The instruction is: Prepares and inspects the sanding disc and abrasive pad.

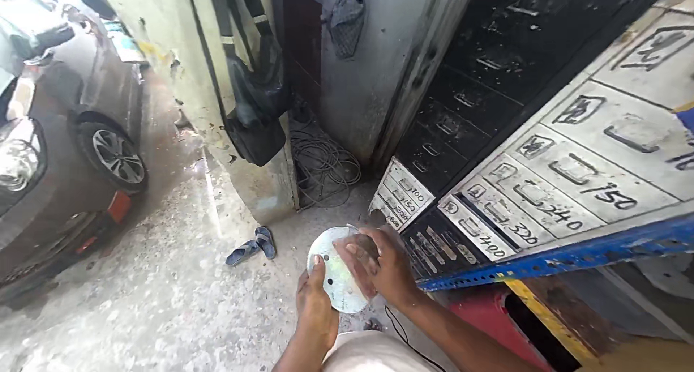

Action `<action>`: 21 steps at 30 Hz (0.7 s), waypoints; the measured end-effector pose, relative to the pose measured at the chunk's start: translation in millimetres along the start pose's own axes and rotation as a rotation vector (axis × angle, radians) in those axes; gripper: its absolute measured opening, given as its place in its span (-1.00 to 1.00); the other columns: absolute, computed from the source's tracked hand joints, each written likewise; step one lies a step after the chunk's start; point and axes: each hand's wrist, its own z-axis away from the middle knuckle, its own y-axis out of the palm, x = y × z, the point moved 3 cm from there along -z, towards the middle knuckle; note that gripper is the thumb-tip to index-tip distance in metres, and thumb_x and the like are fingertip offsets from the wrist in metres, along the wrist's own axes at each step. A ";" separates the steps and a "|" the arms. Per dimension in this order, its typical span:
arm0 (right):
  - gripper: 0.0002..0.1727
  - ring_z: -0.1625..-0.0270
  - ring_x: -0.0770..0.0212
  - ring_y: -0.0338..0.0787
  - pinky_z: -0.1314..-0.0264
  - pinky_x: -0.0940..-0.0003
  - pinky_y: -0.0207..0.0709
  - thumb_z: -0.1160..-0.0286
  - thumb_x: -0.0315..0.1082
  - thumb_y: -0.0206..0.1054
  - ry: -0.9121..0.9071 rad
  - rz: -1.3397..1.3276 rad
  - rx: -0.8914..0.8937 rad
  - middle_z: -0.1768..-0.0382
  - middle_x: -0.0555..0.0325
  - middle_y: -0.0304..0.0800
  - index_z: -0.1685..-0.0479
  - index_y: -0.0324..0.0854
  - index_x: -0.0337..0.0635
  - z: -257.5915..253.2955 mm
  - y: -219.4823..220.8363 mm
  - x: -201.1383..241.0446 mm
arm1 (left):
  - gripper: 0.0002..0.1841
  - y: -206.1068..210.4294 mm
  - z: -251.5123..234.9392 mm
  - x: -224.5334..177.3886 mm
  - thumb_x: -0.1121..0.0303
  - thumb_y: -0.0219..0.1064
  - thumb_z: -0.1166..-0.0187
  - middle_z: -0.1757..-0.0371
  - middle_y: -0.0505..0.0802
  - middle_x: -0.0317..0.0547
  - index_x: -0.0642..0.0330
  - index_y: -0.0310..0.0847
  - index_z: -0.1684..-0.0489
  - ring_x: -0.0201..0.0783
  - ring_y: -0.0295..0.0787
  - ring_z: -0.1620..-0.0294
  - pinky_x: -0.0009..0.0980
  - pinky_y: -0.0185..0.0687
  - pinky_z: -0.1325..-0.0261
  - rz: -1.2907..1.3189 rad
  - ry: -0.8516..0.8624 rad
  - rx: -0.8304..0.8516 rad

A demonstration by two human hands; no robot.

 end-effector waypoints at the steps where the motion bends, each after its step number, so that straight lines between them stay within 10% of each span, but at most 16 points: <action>1: -0.45 0.01 -0.04 0.75 -0.07 -0.11 0.68 -0.52 0.11 0.43 -0.013 -0.012 0.004 0.08 -0.04 0.73 -0.20 0.74 -0.19 -7.4 2.5 1.3 | -0.56 -2.3 4.3 1.0 0.24 -0.19 -0.93 0.05 0.85 0.26 0.45 0.49 -0.25 0.02 0.89 0.03 0.00 0.84 -0.10 0.009 -0.011 0.014; 15: -0.46 0.03 0.14 0.76 0.00 0.06 0.74 -0.40 0.09 0.53 -0.078 -0.191 0.334 0.03 0.08 0.72 -0.23 0.74 -0.08 -21.8 84.7 90.5 | -0.58 -89.0 32.7 -58.3 0.29 -0.18 -0.91 0.04 0.86 0.24 0.47 0.48 -0.27 -0.01 0.90 0.01 -0.03 0.84 -0.14 0.092 0.140 -0.040; 21: -0.48 -0.10 0.04 0.79 -0.19 0.14 0.72 -0.45 -0.12 0.46 -0.246 -0.342 0.446 -0.09 -0.23 0.76 -0.19 0.66 -0.41 -25.3 117.3 137.6 | -0.57 -124.1 65.2 -75.6 0.21 0.01 -0.88 -0.03 0.83 0.00 0.41 0.36 -0.45 -0.25 0.84 -0.01 -0.20 0.78 -0.21 0.018 0.146 -0.123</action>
